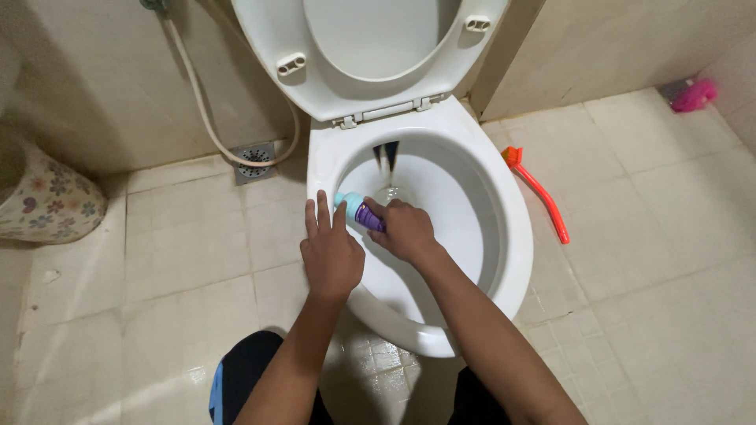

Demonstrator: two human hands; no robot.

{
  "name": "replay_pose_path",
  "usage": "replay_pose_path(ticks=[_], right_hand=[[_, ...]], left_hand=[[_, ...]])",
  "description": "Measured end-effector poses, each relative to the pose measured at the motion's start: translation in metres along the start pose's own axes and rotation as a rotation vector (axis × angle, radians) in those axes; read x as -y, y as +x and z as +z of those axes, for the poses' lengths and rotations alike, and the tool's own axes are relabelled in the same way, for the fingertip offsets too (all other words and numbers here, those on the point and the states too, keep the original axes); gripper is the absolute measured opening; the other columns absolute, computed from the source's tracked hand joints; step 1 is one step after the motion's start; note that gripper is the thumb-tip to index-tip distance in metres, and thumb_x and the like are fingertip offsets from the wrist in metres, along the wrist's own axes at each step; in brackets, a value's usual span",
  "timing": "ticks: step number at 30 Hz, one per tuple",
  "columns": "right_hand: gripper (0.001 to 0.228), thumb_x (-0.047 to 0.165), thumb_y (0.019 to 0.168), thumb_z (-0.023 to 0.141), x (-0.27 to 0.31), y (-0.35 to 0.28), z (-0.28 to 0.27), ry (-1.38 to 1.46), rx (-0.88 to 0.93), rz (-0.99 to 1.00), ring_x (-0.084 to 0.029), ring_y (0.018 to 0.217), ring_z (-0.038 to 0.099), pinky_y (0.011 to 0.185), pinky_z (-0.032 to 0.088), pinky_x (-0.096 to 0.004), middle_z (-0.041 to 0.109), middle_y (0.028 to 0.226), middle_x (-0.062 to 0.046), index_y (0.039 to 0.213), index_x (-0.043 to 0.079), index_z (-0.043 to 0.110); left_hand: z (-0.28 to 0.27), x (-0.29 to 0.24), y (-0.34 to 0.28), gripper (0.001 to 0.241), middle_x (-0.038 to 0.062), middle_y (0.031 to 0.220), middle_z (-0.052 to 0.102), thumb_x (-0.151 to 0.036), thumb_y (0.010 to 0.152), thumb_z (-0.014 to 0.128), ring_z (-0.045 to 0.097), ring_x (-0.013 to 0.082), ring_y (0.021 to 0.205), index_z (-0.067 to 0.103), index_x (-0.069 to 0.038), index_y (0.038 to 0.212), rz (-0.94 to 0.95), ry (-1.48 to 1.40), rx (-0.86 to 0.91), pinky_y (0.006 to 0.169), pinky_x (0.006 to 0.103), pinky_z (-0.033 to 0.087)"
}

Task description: The person pours a cleaning liquid from a bottle into the toilet bowl and then places the bottle on a wall shelf. The person is wearing slippers.

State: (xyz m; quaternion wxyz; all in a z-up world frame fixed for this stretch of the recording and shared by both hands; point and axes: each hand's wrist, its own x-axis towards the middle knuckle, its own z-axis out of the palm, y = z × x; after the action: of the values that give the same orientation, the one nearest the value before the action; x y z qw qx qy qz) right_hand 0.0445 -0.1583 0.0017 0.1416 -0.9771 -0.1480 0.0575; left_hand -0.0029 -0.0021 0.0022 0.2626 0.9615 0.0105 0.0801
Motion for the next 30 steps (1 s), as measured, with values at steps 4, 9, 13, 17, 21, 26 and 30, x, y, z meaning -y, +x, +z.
replay_pose_path(ticks=[4,9,13,17,21,26,30], right_hand=[[0.071,0.038,0.082,0.079,-0.022,0.023,0.017,-0.013,-0.106,0.004,-0.035,0.090,0.070,0.077,0.057,-0.048,0.068,0.103,-0.016,0.147,0.025,0.056],[0.074,0.035,0.084,0.077,-0.056,0.043,0.027,0.096,-0.196,0.271,-0.031,0.089,0.071,0.077,0.058,-0.046,0.069,0.105,-0.015,0.153,0.025,0.050],[0.072,0.034,0.085,0.077,-0.065,0.039,0.015,0.093,-0.264,0.363,-0.035,0.092,0.069,0.077,0.056,-0.047,0.068,0.103,-0.017,0.152,0.026,0.053],[0.074,0.035,0.082,0.078,-0.057,0.038,0.021,0.057,-0.225,0.286,-0.035,0.092,0.069,0.078,0.056,-0.048,0.068,0.102,-0.016,0.151,0.026,0.053],[0.072,0.036,0.081,0.079,-0.035,0.032,0.027,0.040,-0.109,0.071,-0.034,0.092,0.071,0.079,0.056,-0.047,0.069,0.101,-0.016,0.148,0.024,0.055],[0.070,0.038,0.079,0.081,-0.005,-0.002,-0.012,0.014,0.099,-0.002,-0.034,0.092,0.071,0.082,0.056,-0.046,0.072,0.101,-0.015,0.145,0.029,0.059],[0.070,0.036,0.074,0.082,-0.007,-0.015,-0.018,0.030,0.260,0.053,-0.031,0.095,0.072,0.085,0.056,-0.046,0.075,0.103,-0.011,0.142,0.034,0.061]], left_hand=[[0.002,0.000,0.004,0.057,0.014,0.167,0.029,-0.006,0.086,0.056,0.025,0.0372,0.154,0.055,-0.009,0.142,-0.039,-0.024,0.007,0.095,0.0576,0.048],[0.006,0.002,0.005,0.059,0.014,0.166,0.027,-0.007,0.085,0.057,0.021,0.0361,0.154,0.054,-0.010,0.144,-0.056,0.006,0.026,0.105,0.0599,0.041],[-0.001,-0.002,0.004,0.062,0.013,0.167,0.026,-0.005,0.084,0.055,0.021,0.0348,0.155,0.052,-0.009,0.146,-0.070,-0.039,0.046,0.105,0.0576,0.042],[-0.004,-0.005,0.004,0.062,0.012,0.168,0.024,-0.007,0.084,0.056,0.020,0.0328,0.155,0.052,-0.009,0.146,-0.086,-0.003,0.075,0.107,0.0575,0.041],[-0.011,-0.011,0.004,0.062,0.010,0.168,0.024,-0.007,0.085,0.055,0.018,0.0307,0.156,0.050,-0.010,0.146,-0.111,0.026,0.094,0.105,0.0588,0.040],[-0.006,-0.004,0.003,0.061,0.012,0.168,0.026,-0.007,0.085,0.055,0.020,0.0320,0.155,0.051,-0.009,0.146,-0.078,-0.015,0.068,0.107,0.0559,0.041],[-0.006,-0.003,0.000,0.059,0.013,0.166,0.027,-0.007,0.086,0.056,0.022,0.0346,0.154,0.052,-0.007,0.144,-0.048,-0.018,0.043,0.106,0.0568,0.042]])
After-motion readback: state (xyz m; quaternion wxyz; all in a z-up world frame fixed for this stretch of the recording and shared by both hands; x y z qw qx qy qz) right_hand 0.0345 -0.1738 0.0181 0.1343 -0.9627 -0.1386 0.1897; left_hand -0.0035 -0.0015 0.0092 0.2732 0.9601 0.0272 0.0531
